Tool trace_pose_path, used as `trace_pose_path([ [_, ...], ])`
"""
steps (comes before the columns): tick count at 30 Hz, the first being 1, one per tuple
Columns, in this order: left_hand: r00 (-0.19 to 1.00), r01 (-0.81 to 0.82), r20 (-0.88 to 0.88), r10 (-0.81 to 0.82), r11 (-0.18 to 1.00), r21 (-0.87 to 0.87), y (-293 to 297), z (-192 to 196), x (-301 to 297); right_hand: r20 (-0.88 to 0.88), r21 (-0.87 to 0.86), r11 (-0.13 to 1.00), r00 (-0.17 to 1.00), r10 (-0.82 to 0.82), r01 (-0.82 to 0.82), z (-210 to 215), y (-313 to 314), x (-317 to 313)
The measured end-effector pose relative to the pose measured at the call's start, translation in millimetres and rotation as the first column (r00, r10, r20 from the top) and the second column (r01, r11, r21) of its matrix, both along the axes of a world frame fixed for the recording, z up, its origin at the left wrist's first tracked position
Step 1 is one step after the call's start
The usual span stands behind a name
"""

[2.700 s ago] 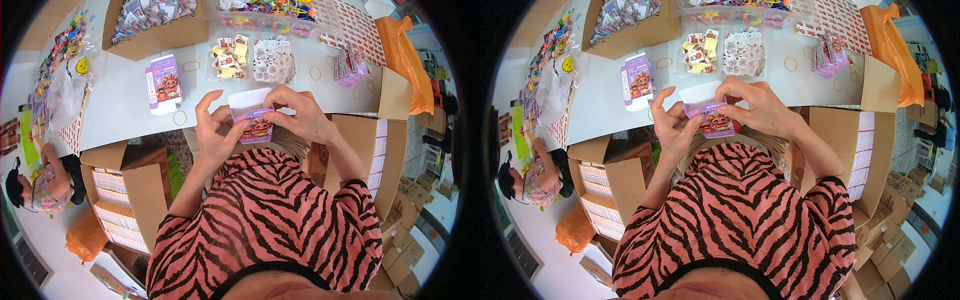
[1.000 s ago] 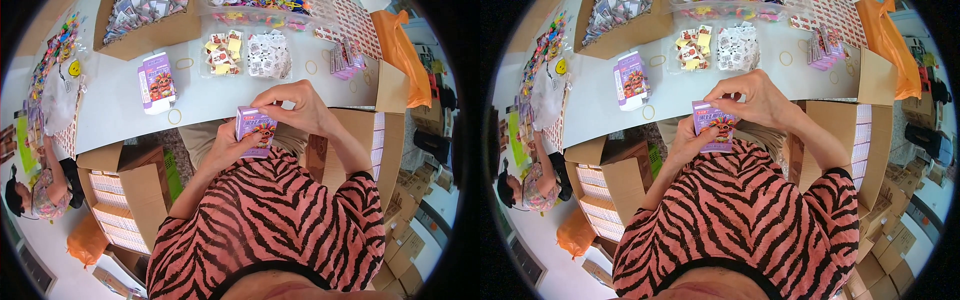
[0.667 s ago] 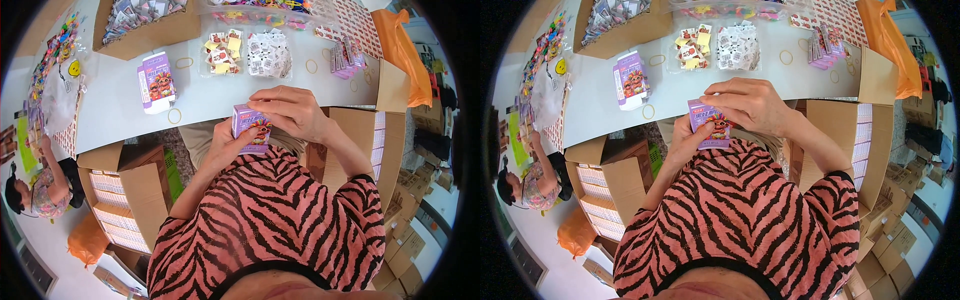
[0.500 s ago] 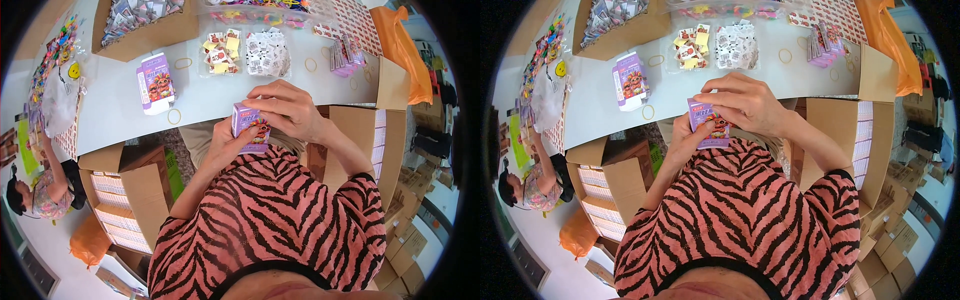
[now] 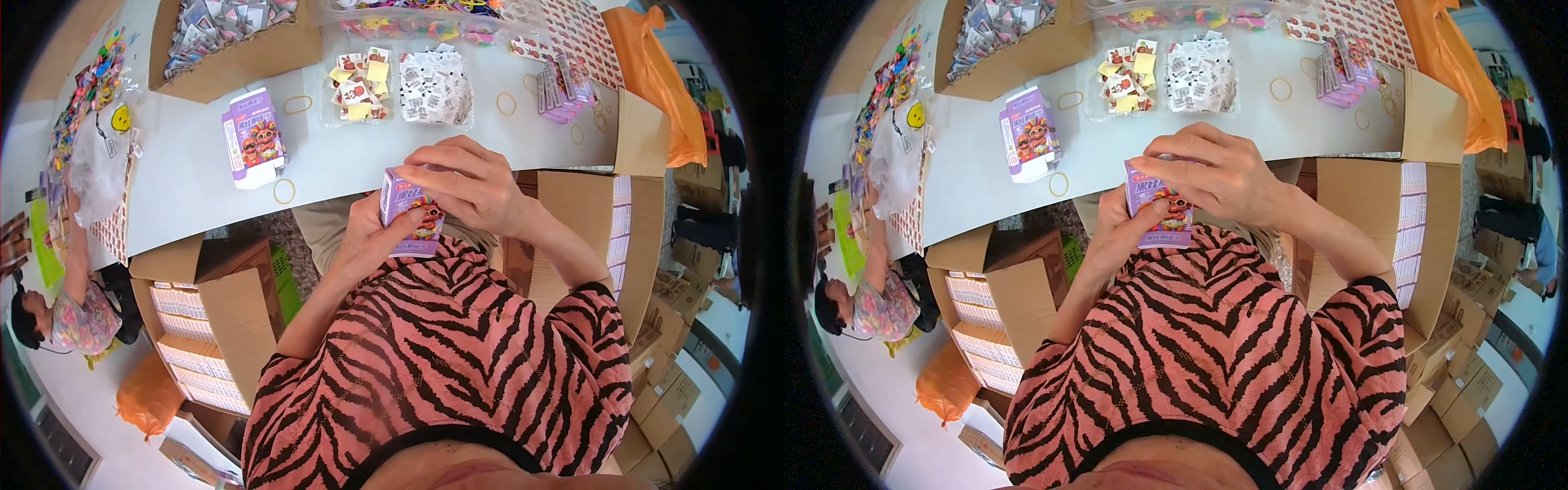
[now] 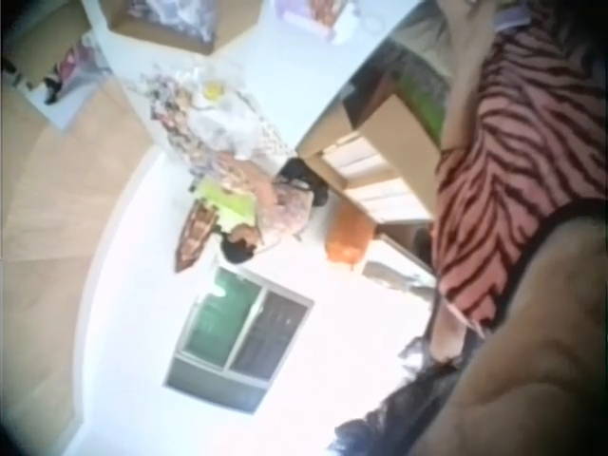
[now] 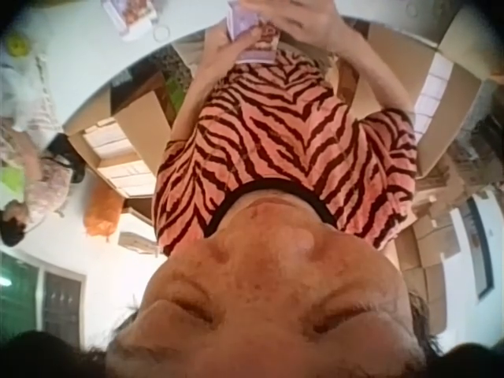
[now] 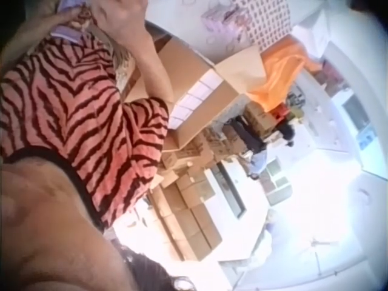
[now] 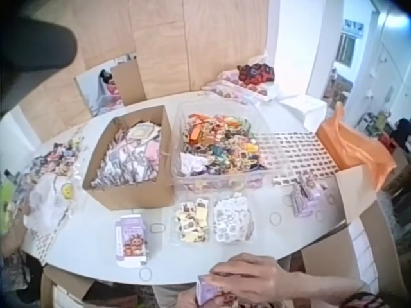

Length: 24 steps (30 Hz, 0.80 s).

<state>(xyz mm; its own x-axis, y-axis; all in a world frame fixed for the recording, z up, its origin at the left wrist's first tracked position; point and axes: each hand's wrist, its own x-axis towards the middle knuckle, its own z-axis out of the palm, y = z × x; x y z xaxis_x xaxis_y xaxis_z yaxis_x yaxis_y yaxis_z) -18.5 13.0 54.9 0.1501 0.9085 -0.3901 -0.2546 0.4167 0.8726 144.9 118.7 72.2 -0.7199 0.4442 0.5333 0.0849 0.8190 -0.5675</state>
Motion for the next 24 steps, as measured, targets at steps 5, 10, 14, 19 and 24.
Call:
trace_pose_path([
  [5,0.999,-0.029,0.014,0.029,0.999,0.018,-1.9,-3.4,1.8,0.001,-0.096,0.995,1.0,0.022,-0.022,-3.2,0.8,-0.9],
  [10,0.996,-0.076,0.045,0.076,0.997,0.015,-3.2,-4.5,6.4,-0.048,-0.159,0.987,0.999,0.016,-0.024,-9.2,-2.7,-0.4],
  [14,0.999,-0.041,0.016,0.041,0.999,0.005,-2.6,-5.2,5.3,-0.04,-0.443,0.894,0.998,0.057,-0.069,-5.7,-7.1,2.6],
  [19,0.999,-0.02,0.047,0.018,1.0,0.023,-0.8,-0.5,5.3,0.015,-0.638,0.767,0.994,0.112,-0.077,0.9,-0.3,4.7],
  [24,0.999,0.01,-0.036,-0.009,0.999,0.035,-6.7,-6.7,7.8,-0.059,-0.716,0.677,0.981,0.185,-0.171,-8.5,-3.0,8.7],
])
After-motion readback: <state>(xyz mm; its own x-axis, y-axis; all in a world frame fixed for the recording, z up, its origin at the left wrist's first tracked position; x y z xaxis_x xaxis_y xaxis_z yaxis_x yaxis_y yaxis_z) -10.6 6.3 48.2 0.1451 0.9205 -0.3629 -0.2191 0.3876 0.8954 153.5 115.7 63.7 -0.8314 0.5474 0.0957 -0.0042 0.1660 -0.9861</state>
